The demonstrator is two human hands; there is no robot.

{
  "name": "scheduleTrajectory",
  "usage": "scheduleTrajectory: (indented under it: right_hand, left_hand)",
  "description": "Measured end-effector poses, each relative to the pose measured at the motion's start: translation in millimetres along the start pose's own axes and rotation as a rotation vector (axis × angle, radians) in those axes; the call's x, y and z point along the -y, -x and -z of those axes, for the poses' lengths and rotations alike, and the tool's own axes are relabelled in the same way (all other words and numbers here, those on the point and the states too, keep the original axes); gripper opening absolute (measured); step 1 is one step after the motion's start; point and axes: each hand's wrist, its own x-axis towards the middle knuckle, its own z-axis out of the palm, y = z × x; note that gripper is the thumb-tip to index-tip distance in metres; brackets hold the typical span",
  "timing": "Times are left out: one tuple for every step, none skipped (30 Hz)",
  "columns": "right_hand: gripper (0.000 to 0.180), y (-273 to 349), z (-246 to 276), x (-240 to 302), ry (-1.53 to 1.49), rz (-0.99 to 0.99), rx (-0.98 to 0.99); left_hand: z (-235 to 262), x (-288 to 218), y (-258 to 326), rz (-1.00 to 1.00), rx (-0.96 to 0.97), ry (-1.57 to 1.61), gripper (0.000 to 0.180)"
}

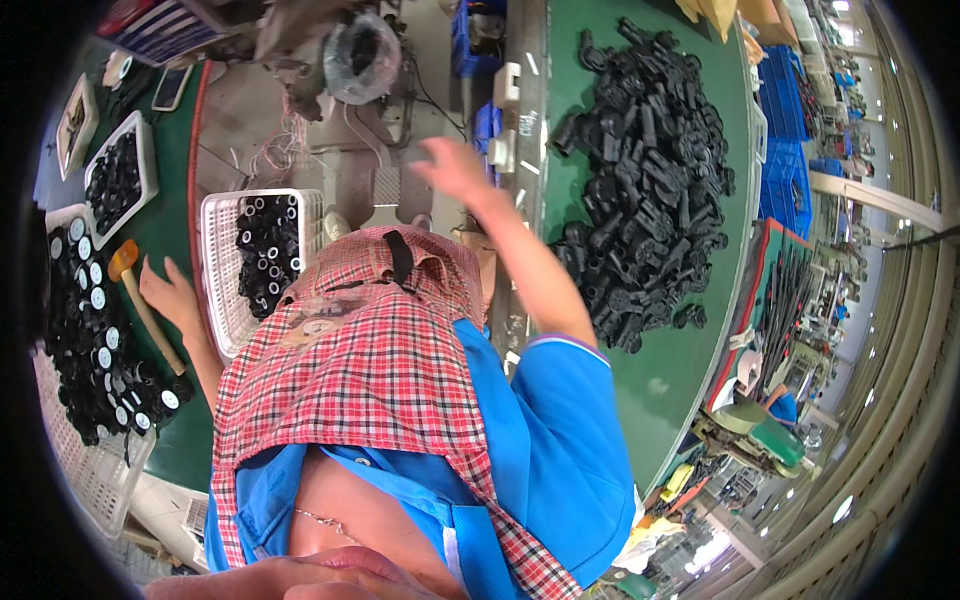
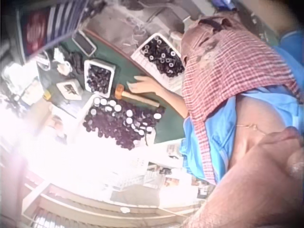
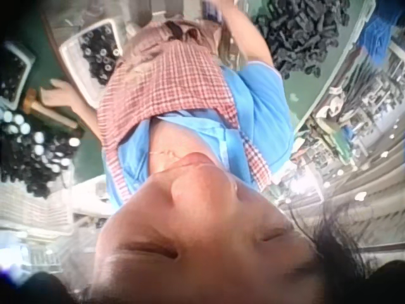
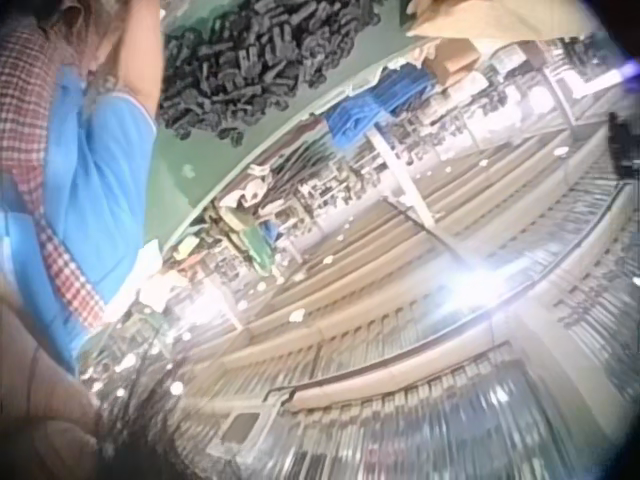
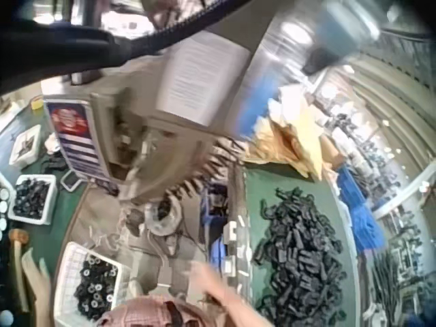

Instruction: The person assembles small black shoe components by inserting white circular inserts into them using a press machine and a rubber mallet. The person repeatedly picks up parts, places them in the machine, operates the press, and taps the assembled parts with the mallet before moving them aside.

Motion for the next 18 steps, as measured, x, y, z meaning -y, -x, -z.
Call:
scheduleTrajectory:
  right_hand:
    - [0.058, 24, 19, -41, 0.101, -0.103, -0.127]
    - [0.044, 54, 56, -66, 0.342, -0.212, -0.144]
    - [0.041, 79, 85, -90, 0.542, -0.33, -0.107]
    - [0.042, 102, 104, -121, 0.653, -0.434, -0.094]
    - [0.043, 121, 112, -152, 0.766, -0.531, -0.076]
    - [0.045, 138, 118, -176, 0.78, -0.474, -0.078]
    - [0.047, 149, 121, -194, 0.795, -0.412, -0.078]
    - [0.05, 150, 123, -202, 0.856, -0.322, -0.053]
    - [0.053, 153, 126, -209, 0.817, -0.299, -0.036]
    - [0.056, 152, 131, -211, 0.777, -0.27, -0.02]
    - [0.058, 144, 139, -203, 0.74, -0.232, 0.0]
    - [0.061, 144, 143, -190, 0.61, -0.123, -0.141]
    - [0.063, 138, 148, -167, 0.473, -0.03, -0.269]
    - [0.065, 130, 154, -132, 0.176, -0.047, -0.268]
    - [0.066, 123, 154, -95, -0.127, -0.069, -0.245]
    - [0.068, 115, 147, -64, -0.395, 0.054, -0.206]
    - [0.069, 106, 136, -35, -0.668, 0.171, -0.15]
    - [0.07, 98, 123, -2, -0.813, 0.289, -0.074]
  left_hand:
    - [-5, -12, -2, -0.033, 0.016, 0.062, 0.044]
    - [-9, -38, 5, -0.059, 0.056, 0.131, 0.043]
    - [-9, -65, 10, -0.085, 0.094, 0.196, 0.042]
    - [-12, -93, 12, -0.091, 0.126, 0.271, 0.042]
    - [-14, -119, 16, -0.089, 0.157, 0.343, 0.041]
    - [-13, -143, 17, -0.155, 0.175, 0.391, 0.04]
    - [-15, -161, 19, -0.226, 0.18, 0.441, 0.039]
    - [-14, -179, 20, -0.25, 0.214, 0.476, 0.039]
    - [-10, -195, 22, -0.272, 0.247, 0.512, 0.039]
    - [-4, -211, 24, -0.269, 0.282, 0.564, 0.039]
    - [1, -224, 27, -0.259, 0.314, 0.613, 0.039]
    - [6, -231, 29, -0.289, 0.317, 0.63, 0.039]
    - [10, -238, 32, -0.317, 0.283, 0.665, 0.039]
    - [15, -245, 36, -0.321, 0.312, 0.681, 0.04]
    - [22, -251, 40, -0.322, 0.345, 0.689, 0.042]
    - [27, -259, 46, -0.252, 0.497, 0.808, 0.041]
    - [33, -269, 51, -0.174, 0.639, 0.925, 0.04]
    - [40, -278, 54, -0.098, 0.778, 1.097, 0.038]
